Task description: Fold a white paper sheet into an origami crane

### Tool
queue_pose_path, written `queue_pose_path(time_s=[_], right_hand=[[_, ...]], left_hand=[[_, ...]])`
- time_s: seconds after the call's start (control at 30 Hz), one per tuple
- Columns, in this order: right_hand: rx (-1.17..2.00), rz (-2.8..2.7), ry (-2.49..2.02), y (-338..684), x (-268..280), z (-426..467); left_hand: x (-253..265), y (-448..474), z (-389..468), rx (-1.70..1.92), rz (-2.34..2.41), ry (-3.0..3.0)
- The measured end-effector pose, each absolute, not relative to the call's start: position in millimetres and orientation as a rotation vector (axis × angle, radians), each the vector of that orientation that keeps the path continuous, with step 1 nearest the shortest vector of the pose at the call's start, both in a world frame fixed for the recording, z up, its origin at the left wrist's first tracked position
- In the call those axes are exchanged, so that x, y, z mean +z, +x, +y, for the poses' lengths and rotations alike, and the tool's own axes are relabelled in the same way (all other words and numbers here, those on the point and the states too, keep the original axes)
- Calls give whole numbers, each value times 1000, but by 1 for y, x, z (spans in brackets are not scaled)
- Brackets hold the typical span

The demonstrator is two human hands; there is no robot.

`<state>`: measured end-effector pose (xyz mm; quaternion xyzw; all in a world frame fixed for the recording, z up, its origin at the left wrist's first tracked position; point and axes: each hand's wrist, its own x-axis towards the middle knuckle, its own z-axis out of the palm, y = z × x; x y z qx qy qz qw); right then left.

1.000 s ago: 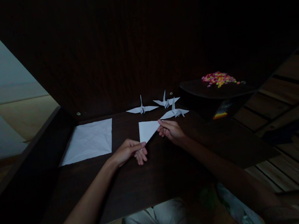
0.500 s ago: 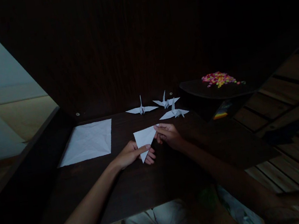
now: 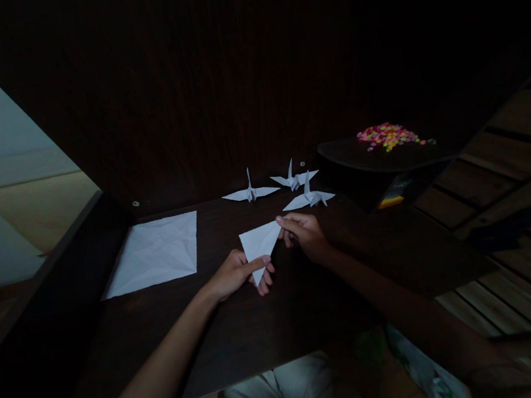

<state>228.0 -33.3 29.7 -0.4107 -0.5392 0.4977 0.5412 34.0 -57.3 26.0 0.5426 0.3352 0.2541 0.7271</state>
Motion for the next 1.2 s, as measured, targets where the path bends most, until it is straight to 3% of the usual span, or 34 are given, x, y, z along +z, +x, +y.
queue_pose_path(time_s=[0.43,0.6,0.7,0.93,1.2], right_hand=[[1116,-1259,-1036,227,29,-31],[1312,-1316,-978,225,27,-32],[1421,-1383,-982,223,25,-34],[1342,-1328,-969,224,25,-33],[1401,-1493,-1039,220,24,-37]], left_hand=[[21,38,-49,935,852,996],[19,36,-49,1025,869,1020],[21,37,-51,1009,866,1026],[27,40,-59,768,813,1087],[25,40,-58,789,819,1100]])
